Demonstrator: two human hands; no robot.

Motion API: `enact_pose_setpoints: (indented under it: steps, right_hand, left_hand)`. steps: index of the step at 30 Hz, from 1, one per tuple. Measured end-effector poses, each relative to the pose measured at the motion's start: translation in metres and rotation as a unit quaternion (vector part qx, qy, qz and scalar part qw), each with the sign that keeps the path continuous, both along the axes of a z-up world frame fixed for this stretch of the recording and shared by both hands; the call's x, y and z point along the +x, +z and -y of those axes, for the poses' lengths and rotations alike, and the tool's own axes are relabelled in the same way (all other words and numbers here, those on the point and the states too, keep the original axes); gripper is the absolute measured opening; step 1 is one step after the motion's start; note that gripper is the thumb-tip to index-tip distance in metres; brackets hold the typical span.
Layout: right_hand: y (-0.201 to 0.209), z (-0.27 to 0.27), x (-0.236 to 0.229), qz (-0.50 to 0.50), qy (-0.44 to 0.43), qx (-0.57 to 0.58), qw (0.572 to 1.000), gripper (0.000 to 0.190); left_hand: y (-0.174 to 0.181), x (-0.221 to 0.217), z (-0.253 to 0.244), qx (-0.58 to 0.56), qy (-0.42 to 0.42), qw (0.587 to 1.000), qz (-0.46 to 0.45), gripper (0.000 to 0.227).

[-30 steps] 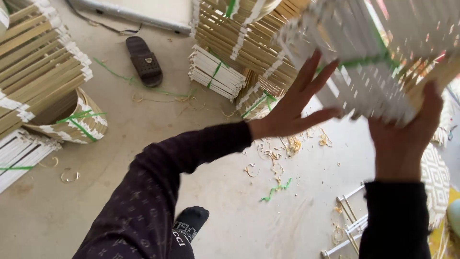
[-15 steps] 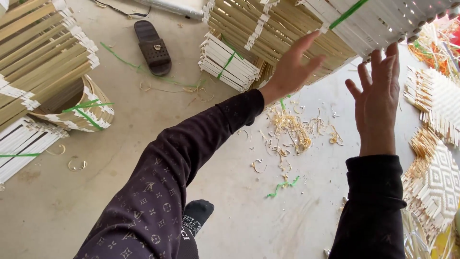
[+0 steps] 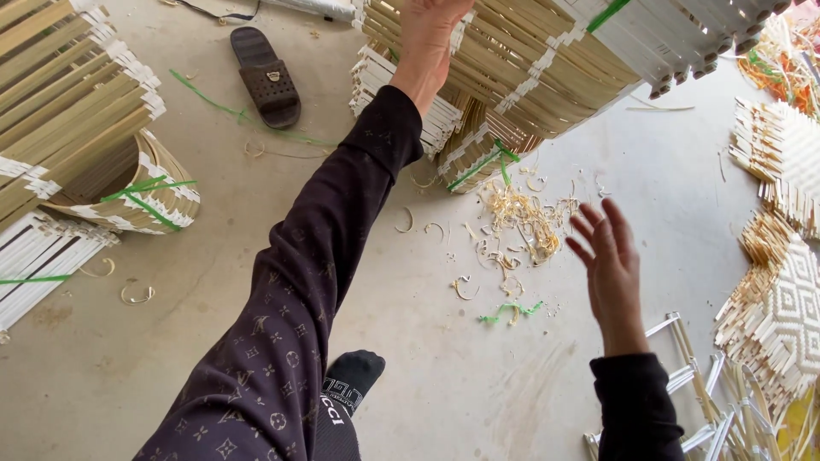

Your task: Assembling and tying bamboo frames together using plastic strips and a knife.

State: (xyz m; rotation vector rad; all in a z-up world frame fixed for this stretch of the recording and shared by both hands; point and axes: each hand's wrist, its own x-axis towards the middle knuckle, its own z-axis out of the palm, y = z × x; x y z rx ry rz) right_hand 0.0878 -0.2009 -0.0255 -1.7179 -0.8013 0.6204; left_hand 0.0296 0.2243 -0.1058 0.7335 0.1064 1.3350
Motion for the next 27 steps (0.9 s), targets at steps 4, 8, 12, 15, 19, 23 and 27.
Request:
enact_pose_setpoints:
  steps: [4,8,12,15,19,23,27]
  right_hand:
    - [-0.015,0.02,-0.018,-0.013,-0.007,-0.039,0.999,0.074]
    - [-0.029,0.041,-0.022,-0.042,-0.019,-0.058,0.997,0.074]
    - [-0.038,0.061,-0.022,-0.051,-0.042,-0.078,0.995,0.074]
    - [-0.041,0.076,-0.023,-0.047,-0.052,-0.095,0.993,0.074]
    - [-0.042,0.104,-0.03,-0.048,-0.068,-0.105,0.991,0.072]
    - [-0.043,0.149,-0.046,-0.08,-0.098,-0.121,0.985,0.069]
    - [-0.045,0.219,-0.075,-0.113,-0.135,-0.173,0.969,0.066]
  left_hand:
    - [-0.048,0.034,-0.019,0.035,0.049,0.998,0.005,0.015]
    - [-0.194,0.091,-0.078,-0.057,-0.024,0.998,0.027,0.022]
    - [-0.132,0.054,-0.031,-0.121,-0.091,0.986,0.064,0.04]
    - [-0.087,0.034,-0.02,-0.128,-0.073,0.989,0.029,0.038]
    - [-0.041,-0.003,-0.003,-0.136,-0.049,0.989,-0.014,0.036]
    - [-0.003,-0.031,0.035,-0.142,-0.047,0.987,-0.063,0.033]
    - [-0.014,-0.03,0.081,-0.139,-0.067,0.981,-0.119,0.031]
